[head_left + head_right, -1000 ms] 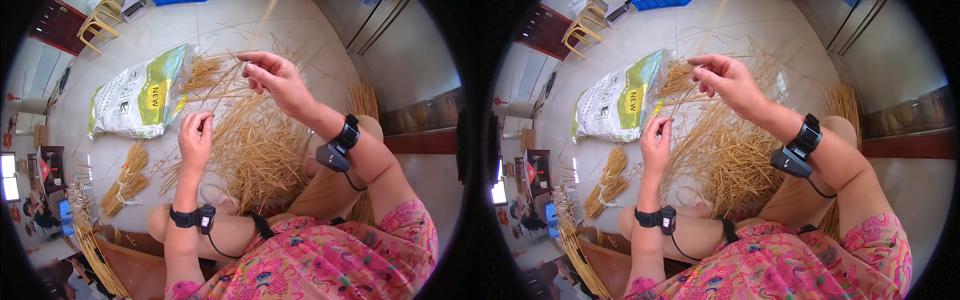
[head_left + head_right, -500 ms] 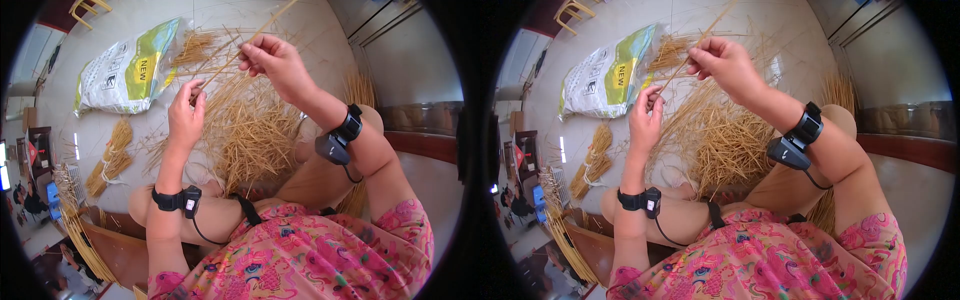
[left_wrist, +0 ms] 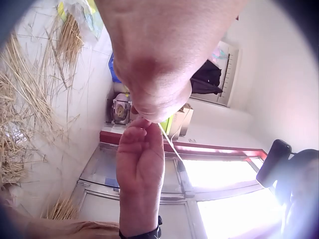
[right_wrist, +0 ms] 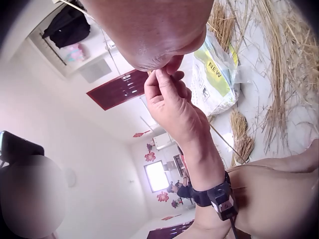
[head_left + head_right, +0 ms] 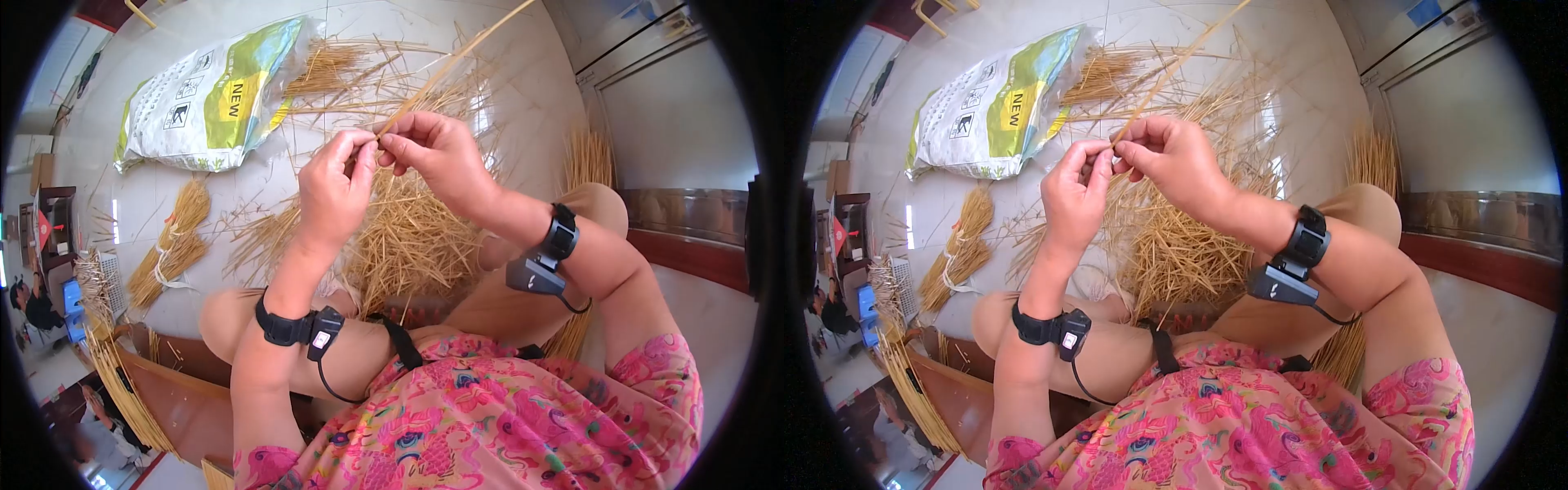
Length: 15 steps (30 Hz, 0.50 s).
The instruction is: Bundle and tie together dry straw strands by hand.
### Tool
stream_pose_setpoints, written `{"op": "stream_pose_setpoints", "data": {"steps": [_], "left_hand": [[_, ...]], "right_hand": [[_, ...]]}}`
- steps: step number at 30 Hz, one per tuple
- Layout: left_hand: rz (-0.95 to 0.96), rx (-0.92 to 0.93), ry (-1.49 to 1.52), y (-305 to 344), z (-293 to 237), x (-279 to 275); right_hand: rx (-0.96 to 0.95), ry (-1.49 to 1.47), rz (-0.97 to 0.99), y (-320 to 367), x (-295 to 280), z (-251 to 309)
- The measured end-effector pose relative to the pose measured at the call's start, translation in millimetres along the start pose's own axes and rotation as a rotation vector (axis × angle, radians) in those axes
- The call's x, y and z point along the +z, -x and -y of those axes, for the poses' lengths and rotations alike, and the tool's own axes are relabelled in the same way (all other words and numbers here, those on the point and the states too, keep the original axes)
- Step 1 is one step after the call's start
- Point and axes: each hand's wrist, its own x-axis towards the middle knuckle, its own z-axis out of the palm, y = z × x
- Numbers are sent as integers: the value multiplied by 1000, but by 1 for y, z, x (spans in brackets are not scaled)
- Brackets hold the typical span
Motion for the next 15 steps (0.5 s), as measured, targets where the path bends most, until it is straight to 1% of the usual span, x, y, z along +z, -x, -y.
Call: {"op": "stream_pose_setpoints", "data": {"steps": [3, 9, 12, 15], "left_hand": [[2, 6, 28, 2, 0, 2], [40, -27, -33, 5, 4, 2], [29, 44, -94, 4, 6, 2], [25, 57, -119, 4, 4, 2]], "right_hand": [[10, -8, -5, 3, 1, 2], [29, -32, -32, 3, 4, 2], [38, -12, -41, 3, 5, 3], [48, -9, -43, 4, 4, 5]]}}
